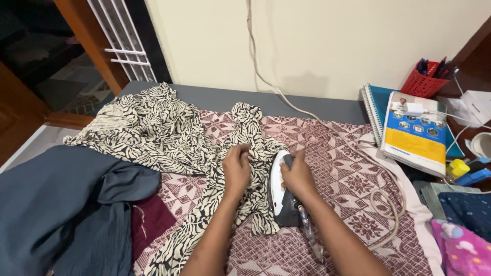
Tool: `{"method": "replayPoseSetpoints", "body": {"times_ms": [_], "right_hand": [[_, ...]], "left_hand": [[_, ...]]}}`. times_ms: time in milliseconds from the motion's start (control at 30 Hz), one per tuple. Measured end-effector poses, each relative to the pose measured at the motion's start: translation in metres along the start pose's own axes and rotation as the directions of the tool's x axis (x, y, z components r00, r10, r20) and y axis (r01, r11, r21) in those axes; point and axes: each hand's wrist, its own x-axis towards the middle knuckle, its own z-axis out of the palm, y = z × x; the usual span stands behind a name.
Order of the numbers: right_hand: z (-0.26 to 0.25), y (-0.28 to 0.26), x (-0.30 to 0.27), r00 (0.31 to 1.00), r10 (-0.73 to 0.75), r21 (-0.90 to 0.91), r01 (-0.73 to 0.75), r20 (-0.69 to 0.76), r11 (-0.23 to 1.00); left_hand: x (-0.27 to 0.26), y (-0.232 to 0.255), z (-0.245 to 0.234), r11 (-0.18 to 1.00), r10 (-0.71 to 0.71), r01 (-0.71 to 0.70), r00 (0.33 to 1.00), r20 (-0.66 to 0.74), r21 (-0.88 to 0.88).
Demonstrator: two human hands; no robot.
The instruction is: The person irons a patterned shirt on a table, repeatedly smoothing and repositioning the fabric while using an electric iron. The person adjusts the shirt's sleeves and body sections to flatten wrinkles across the surface.
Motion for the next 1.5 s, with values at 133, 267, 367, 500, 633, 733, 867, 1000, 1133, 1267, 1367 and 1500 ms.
{"method": "replayPoseSetpoints", "body": {"times_ms": [133,267,367,500,633,733,867,1000,1133,1267,1367,1500], "right_hand": [[0.0,0.002,0.002,0.999,0.031,-0.012,-0.031,0.008,0.999],[0.003,0.006,0.005,0.999,0.001,-0.067,-0.004,-0.043,0.998],[0.002,0.005,0.012,0.998,-0.019,-0.109,0.012,-0.066,0.994],[0.001,0.004,0.016,0.999,-0.015,-0.155,0.008,-0.045,0.988],[-0.002,-0.002,0.015,0.998,0.056,-0.165,-0.055,0.004,0.985],[-0.002,-0.002,0.013,0.999,0.043,-0.209,-0.044,-0.011,0.977],[0.001,0.001,0.015,0.993,-0.077,-0.3,0.048,-0.087,0.953],[0.008,-0.001,0.027,0.983,-0.112,-0.324,0.06,-0.144,0.944],[0.009,-0.01,0.042,0.984,-0.1,-0.339,0.045,-0.148,0.94],[0.006,-0.024,0.053,0.995,-0.009,-0.268,-0.018,-0.098,0.963],[0.004,-0.023,0.058,0.995,-0.014,-0.234,-0.01,-0.1,0.972],[0.002,-0.018,0.075,0.991,-0.043,-0.25,0.01,-0.125,0.968]], "left_hand": [[0.059,-0.039,0.055,0.984,-0.066,0.091,0.985,0.157,-0.154],[0.1,-0.086,0.122,0.939,-0.005,-0.103,0.951,0.31,0.329],[0.099,-0.109,0.146,0.798,0.191,-0.269,0.962,0.196,0.539],[0.106,-0.105,0.146,0.773,-0.029,-0.177,0.95,0.312,0.61],[0.123,-0.067,0.129,0.97,-0.164,0.081,0.912,0.376,0.227],[0.122,-0.035,0.123,0.999,0.018,-0.03,0.886,0.464,0.019],[0.12,-0.01,0.114,0.994,0.106,-0.101,0.859,0.5,-0.037],[0.12,-0.009,0.102,0.998,0.025,0.011,0.868,0.496,-0.069],[0.102,-0.009,0.089,1.0,-0.024,0.024,0.948,0.318,0.005],[0.062,0.002,0.056,0.984,-0.101,0.083,0.988,0.116,0.155],[0.025,0.01,0.025,0.924,-0.121,0.042,0.975,0.186,0.379],[-0.01,0.017,-0.004,0.744,-0.167,-0.166,0.892,0.42,0.647]]}}
